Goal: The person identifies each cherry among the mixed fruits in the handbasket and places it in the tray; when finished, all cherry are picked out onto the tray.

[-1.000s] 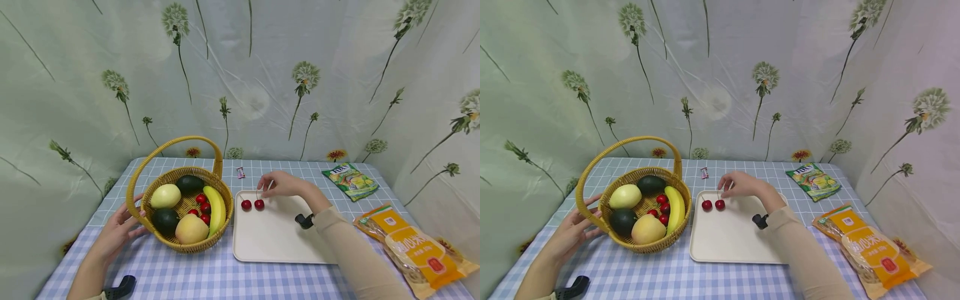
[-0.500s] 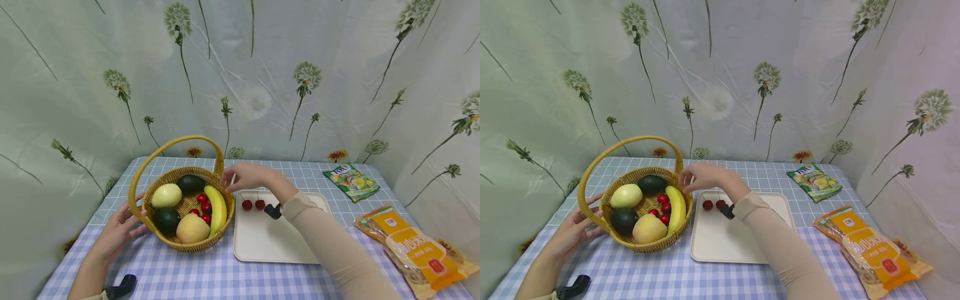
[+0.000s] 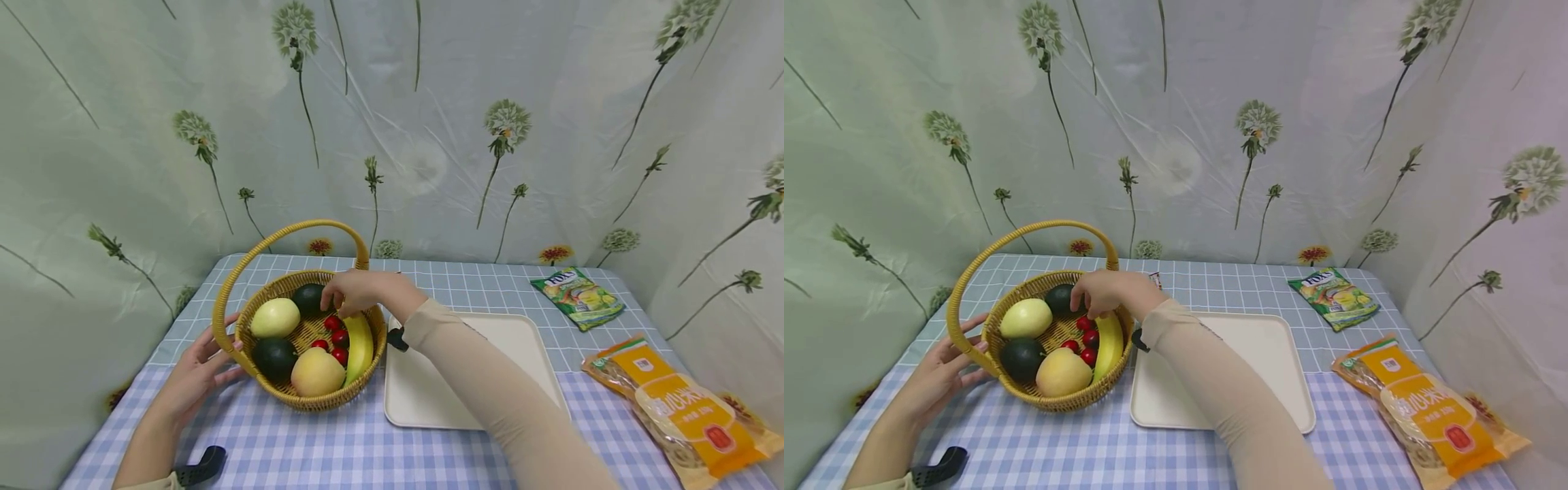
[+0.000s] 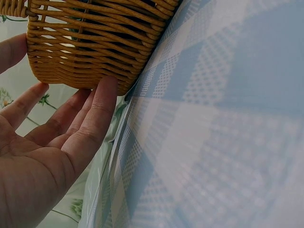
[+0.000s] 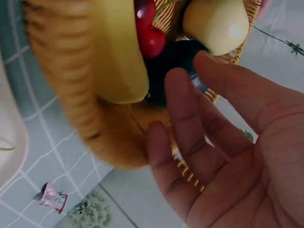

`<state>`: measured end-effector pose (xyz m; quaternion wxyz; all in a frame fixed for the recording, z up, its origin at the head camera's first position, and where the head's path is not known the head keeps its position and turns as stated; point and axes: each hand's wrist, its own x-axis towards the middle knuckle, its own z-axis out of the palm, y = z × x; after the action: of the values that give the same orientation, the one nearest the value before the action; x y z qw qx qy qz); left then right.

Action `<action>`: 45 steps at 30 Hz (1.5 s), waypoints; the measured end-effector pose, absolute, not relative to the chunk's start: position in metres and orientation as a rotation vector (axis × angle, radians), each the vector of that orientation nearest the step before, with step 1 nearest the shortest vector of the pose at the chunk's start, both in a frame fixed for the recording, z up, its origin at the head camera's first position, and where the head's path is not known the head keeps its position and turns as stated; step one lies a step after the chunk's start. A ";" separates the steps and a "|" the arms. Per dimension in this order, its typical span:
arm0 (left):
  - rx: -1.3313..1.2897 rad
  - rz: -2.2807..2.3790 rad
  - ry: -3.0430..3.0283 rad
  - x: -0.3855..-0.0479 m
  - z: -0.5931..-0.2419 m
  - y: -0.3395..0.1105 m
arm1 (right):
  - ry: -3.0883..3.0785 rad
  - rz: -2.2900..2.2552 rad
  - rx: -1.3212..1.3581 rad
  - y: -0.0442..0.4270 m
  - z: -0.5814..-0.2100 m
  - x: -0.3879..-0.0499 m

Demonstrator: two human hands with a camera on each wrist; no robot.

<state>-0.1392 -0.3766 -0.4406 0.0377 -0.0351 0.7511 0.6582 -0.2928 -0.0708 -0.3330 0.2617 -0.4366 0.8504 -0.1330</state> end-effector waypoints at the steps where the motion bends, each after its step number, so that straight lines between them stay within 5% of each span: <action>1: -0.104 2.024 2.303 -0.139 -0.441 -0.376 | 2.303 -0.354 -1.153 -0.074 -0.333 -0.292; 45: -0.138 1.983 2.338 -0.139 -0.443 -0.376 | 2.368 0.013 -0.992 -0.126 -0.352 -0.283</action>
<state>-0.1395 -0.3759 -0.4427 0.0364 -0.0450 0.7614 0.6457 -0.2826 -0.1257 -0.3523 0.2832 -0.3706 0.8845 0.0049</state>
